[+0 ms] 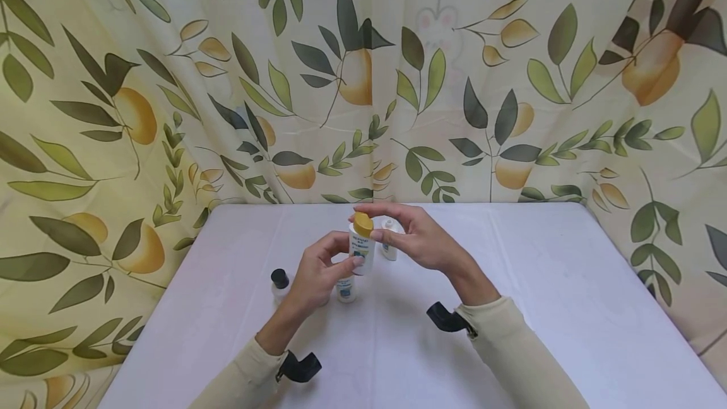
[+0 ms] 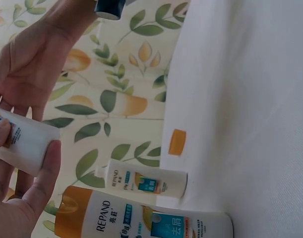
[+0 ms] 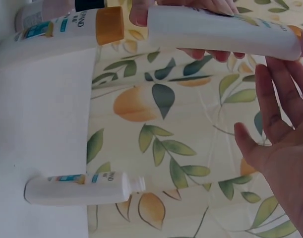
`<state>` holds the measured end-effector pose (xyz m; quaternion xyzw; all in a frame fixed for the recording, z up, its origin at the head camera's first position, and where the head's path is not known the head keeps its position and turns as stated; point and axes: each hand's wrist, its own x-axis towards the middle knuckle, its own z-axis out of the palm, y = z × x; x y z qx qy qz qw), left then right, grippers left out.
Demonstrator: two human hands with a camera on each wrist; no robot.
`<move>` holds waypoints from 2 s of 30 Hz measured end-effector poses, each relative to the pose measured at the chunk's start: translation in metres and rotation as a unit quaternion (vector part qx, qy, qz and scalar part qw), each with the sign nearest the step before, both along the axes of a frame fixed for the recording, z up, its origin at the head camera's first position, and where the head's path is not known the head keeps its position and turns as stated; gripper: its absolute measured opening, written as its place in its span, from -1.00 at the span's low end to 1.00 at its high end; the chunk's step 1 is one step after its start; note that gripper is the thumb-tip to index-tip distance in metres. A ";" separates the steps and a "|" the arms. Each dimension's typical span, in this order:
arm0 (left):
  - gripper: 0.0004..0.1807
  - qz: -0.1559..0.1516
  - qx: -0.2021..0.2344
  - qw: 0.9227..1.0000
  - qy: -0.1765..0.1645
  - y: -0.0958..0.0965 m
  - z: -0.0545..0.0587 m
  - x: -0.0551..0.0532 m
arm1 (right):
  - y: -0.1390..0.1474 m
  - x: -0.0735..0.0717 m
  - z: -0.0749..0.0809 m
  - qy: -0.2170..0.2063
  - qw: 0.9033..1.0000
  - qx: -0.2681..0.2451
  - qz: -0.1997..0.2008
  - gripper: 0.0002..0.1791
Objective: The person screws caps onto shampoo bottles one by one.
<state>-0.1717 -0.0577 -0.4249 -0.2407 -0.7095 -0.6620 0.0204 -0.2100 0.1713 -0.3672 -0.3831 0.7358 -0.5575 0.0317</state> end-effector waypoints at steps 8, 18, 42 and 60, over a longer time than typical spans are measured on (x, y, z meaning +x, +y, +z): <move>-0.63 0.002 0.008 1.000 0.004 0.000 -0.001 0.001 | -0.004 0.002 0.003 0.010 0.999 0.001 -0.043 -0.57; -0.61 0.012 0.009 1.000 -0.002 0.001 0.000 0.003 | -0.006 0.005 0.004 0.005 0.997 0.000 -0.078 -0.57; -0.61 0.037 -0.006 0.999 -0.003 0.005 0.001 0.006 | -0.011 0.008 0.003 -0.011 0.993 -0.016 -0.115 -0.59; -0.65 0.028 -0.011 0.999 -0.027 0.000 0.002 0.000 | -0.005 0.004 0.008 0.019 0.997 0.012 -0.079 -0.63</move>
